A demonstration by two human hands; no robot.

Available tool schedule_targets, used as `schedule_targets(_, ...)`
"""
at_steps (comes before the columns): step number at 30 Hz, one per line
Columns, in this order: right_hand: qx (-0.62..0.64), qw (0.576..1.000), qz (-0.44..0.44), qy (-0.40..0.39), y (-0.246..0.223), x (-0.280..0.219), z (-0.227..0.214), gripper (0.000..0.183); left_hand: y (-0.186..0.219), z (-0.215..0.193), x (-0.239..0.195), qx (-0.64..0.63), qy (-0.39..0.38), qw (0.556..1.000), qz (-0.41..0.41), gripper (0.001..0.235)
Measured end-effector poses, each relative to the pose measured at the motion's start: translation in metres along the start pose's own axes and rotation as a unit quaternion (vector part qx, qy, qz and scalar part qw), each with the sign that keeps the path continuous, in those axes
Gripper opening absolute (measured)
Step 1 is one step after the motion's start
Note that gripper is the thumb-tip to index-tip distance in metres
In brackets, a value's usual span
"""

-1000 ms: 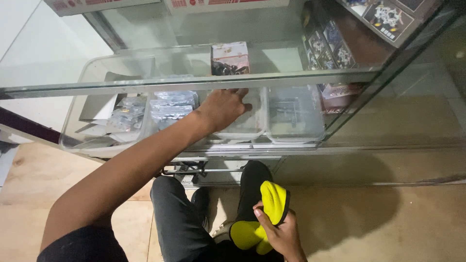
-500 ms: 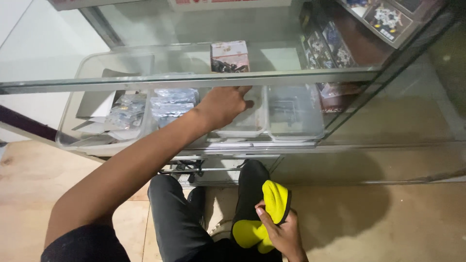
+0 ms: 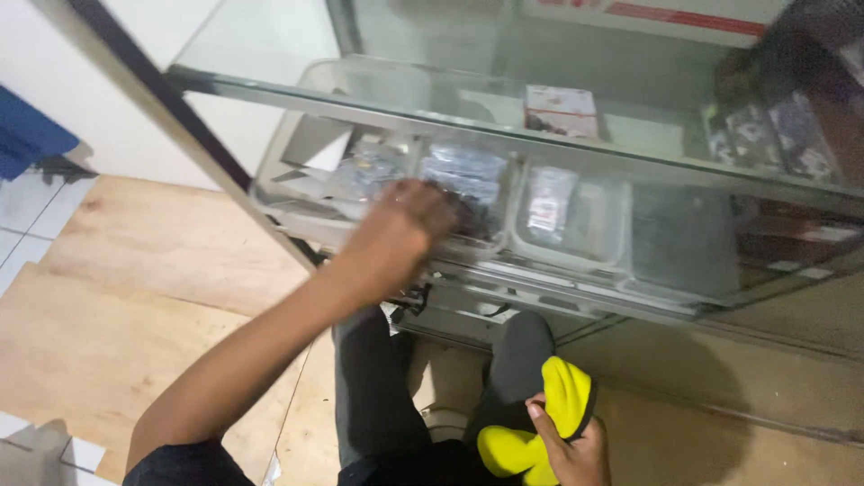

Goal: The person sits on the floor in front of a glass display cabinet and wipes small plastic-wrapped items with a yellow cloth. They repeatedly pick up items from a plastic container, wipe them, and place them back into the container.

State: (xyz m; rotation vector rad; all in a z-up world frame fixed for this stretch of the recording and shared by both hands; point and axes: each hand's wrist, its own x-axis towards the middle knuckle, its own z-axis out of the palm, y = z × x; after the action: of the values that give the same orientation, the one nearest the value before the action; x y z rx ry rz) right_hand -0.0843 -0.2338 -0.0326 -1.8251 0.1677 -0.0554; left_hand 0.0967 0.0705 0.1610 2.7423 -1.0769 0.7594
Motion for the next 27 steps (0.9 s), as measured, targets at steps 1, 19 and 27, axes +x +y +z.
schedule_targets(1,-0.002,1.0,-0.003,-0.004,-0.004,-0.001,0.005,0.011,-0.026,0.004,-0.009,0.001,0.002,1.0,-0.004,0.035)
schedule_targets(19,-0.146,0.986,-0.019,-0.08,-0.023,-0.022,0.05,0.02,-0.209,0.159,0.048,-0.049,-0.237,0.963,-0.12,0.024)
schedule_targets(27,-0.104,0.993,0.032,-0.05,-0.007,-0.024,0.049,0.014,-0.197,0.112,0.043,-0.077,-0.242,0.961,-0.111,0.027)
